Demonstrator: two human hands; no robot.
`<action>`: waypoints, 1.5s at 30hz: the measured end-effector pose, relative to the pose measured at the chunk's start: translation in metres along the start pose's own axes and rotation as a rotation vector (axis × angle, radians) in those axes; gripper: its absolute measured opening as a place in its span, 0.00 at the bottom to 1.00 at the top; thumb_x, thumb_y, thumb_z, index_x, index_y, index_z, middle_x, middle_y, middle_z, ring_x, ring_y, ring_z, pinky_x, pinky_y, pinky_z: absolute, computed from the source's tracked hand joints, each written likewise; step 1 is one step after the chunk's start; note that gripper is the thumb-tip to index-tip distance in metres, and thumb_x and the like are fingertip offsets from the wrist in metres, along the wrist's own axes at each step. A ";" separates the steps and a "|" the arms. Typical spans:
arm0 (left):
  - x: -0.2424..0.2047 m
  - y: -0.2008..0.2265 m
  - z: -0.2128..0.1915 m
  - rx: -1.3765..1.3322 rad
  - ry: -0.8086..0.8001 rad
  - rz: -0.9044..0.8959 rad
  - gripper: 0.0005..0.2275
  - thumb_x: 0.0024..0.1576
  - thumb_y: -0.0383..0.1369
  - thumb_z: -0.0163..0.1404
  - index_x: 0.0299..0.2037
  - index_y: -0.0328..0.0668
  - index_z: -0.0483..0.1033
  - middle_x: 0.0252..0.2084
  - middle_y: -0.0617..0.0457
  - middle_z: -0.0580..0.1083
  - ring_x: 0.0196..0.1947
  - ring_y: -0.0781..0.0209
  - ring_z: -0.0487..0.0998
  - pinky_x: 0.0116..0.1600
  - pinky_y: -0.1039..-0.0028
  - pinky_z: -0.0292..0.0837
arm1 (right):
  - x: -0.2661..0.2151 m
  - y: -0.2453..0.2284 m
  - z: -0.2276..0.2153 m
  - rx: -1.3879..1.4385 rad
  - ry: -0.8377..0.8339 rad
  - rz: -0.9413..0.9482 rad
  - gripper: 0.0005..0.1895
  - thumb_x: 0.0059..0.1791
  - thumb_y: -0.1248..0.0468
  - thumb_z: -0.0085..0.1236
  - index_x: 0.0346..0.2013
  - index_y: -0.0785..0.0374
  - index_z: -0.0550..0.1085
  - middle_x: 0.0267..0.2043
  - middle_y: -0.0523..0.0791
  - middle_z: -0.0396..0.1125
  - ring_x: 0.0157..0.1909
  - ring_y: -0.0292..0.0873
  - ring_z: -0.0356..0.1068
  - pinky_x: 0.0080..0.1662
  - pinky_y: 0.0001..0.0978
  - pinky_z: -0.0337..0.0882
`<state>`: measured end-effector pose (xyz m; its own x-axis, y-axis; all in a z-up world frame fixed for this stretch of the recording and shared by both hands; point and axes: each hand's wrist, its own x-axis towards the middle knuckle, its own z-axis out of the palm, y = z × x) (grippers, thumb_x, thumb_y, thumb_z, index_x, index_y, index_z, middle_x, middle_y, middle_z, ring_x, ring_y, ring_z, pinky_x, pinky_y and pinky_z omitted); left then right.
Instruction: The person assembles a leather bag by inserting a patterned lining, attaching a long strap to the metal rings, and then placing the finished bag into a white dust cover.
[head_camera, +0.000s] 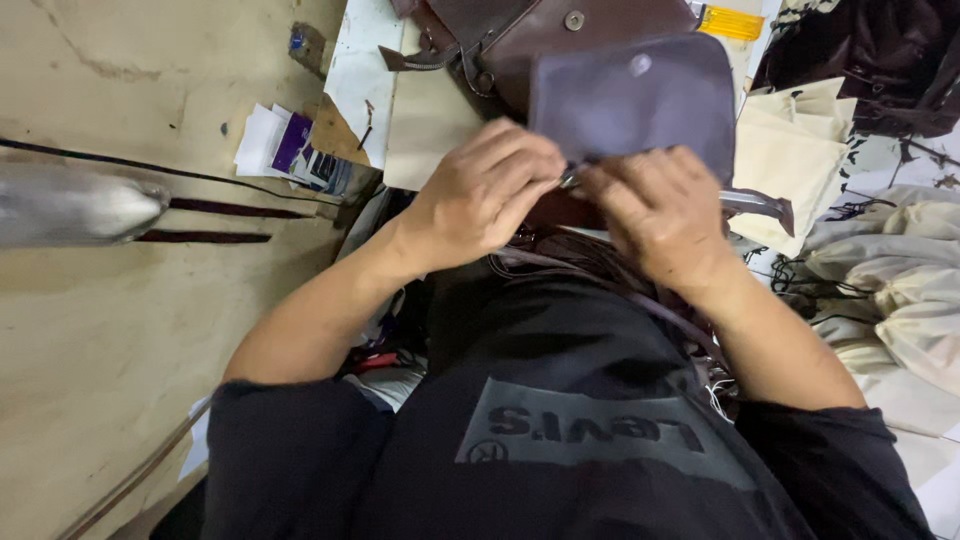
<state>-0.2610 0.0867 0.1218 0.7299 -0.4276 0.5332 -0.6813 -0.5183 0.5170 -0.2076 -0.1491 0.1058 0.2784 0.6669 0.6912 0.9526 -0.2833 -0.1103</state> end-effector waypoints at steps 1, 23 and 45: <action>0.007 0.003 -0.002 0.001 0.001 0.002 0.02 0.62 0.22 0.52 0.42 0.37 0.75 0.40 0.48 0.74 0.42 0.50 0.77 0.50 0.66 0.74 | 0.002 0.002 -0.006 -0.002 0.001 -0.001 0.07 0.57 0.71 0.56 0.38 0.67 0.81 0.35 0.51 0.69 0.32 0.52 0.68 0.37 0.40 0.67; 0.031 -0.021 -0.003 0.675 -0.293 0.606 0.07 0.63 0.28 0.43 0.36 0.47 0.74 0.34 0.56 0.67 0.38 0.62 0.70 0.41 0.76 0.72 | -0.028 0.021 0.003 -0.031 -0.030 0.069 0.07 0.55 0.69 0.56 0.40 0.62 0.81 0.35 0.48 0.67 0.33 0.52 0.65 0.38 0.43 0.67; -0.028 -0.028 0.072 -0.875 0.260 -0.493 0.16 0.62 0.26 0.56 0.58 0.35 0.67 0.50 0.49 0.76 0.52 0.65 0.75 0.56 0.73 0.70 | 0.035 0.022 -0.020 0.366 -0.238 0.068 0.04 0.48 0.77 0.59 0.31 0.67 0.75 0.34 0.50 0.65 0.34 0.56 0.67 0.37 0.44 0.67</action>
<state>-0.2583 0.0591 0.0444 0.9749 -0.0869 0.2048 -0.1880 0.1709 0.9672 -0.1793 -0.1458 0.1418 0.3219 0.8077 0.4940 0.8997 -0.0983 -0.4254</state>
